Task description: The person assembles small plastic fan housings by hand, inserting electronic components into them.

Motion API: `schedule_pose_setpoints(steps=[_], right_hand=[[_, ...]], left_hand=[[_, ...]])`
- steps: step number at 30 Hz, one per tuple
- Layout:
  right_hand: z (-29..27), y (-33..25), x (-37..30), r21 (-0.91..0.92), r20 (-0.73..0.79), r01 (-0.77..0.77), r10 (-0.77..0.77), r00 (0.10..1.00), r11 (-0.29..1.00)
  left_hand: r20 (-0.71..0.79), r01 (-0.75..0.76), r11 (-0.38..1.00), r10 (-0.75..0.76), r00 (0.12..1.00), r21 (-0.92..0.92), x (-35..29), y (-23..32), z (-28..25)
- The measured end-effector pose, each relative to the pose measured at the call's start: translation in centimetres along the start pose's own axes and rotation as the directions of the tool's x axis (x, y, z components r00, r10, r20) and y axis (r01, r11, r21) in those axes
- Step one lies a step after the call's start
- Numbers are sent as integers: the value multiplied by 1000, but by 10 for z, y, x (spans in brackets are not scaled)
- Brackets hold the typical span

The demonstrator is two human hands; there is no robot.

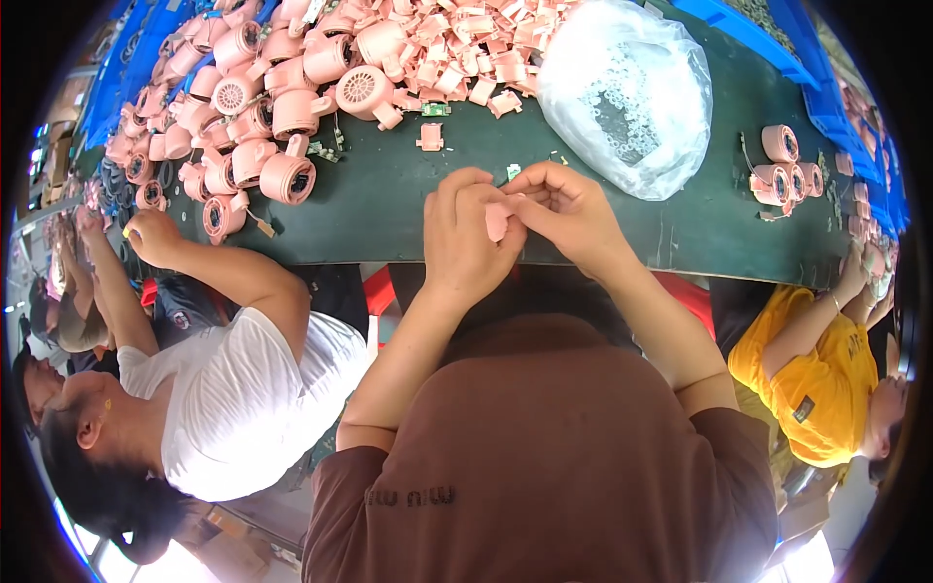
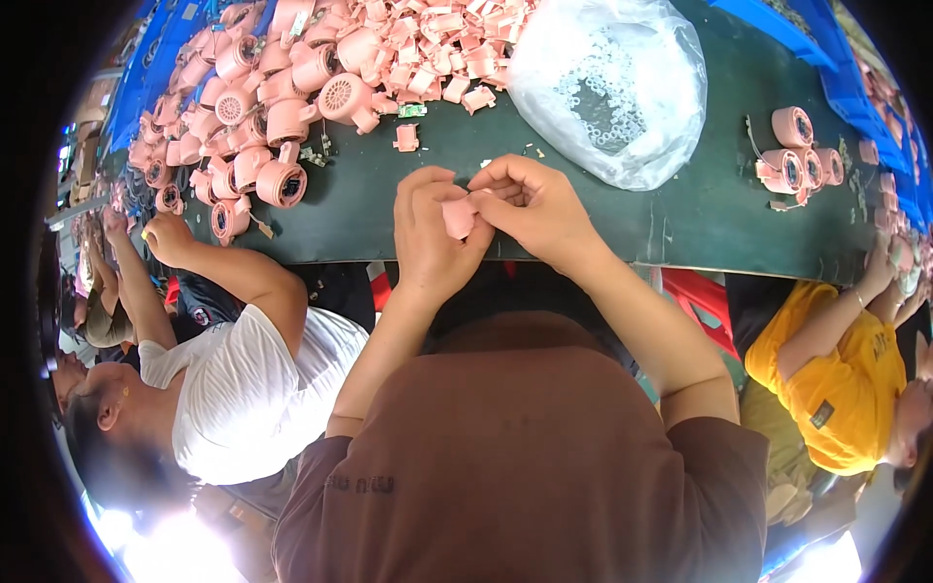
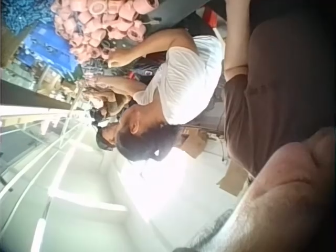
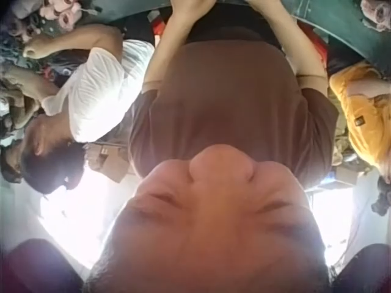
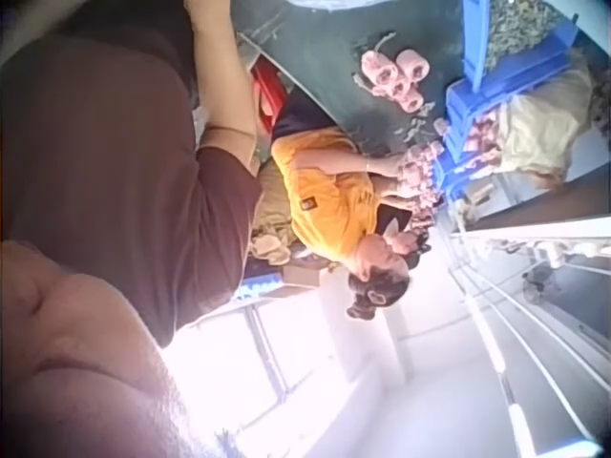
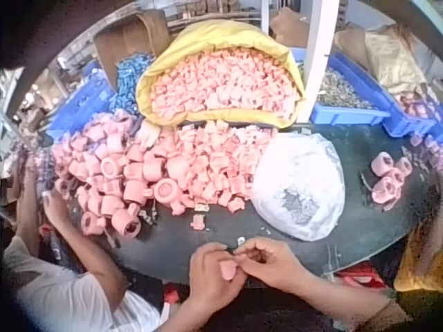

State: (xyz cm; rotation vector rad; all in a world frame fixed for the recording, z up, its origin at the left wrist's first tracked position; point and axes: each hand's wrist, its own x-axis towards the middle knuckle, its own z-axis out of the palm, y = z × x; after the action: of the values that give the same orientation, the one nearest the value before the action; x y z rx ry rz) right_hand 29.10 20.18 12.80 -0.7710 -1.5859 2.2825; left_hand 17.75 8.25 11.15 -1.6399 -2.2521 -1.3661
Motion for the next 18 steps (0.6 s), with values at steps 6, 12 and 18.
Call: schedule_pose_setpoints(steps=[6,12,18], right_hand=[[-2,-8,-3,71,-11,-107,108,994,992],[-3,-12,-4,80,8,-139,138,990,987],[1,-6,-6,87,-23,-89,91,996,992]], left_hand=[[-5,23,999,-23,1000,22,-2,2,-3],[-44,3,1000,-4,999,-11,-2,0,-1],[-39,-29,1000,28,999,-9,-2,-2,2]])
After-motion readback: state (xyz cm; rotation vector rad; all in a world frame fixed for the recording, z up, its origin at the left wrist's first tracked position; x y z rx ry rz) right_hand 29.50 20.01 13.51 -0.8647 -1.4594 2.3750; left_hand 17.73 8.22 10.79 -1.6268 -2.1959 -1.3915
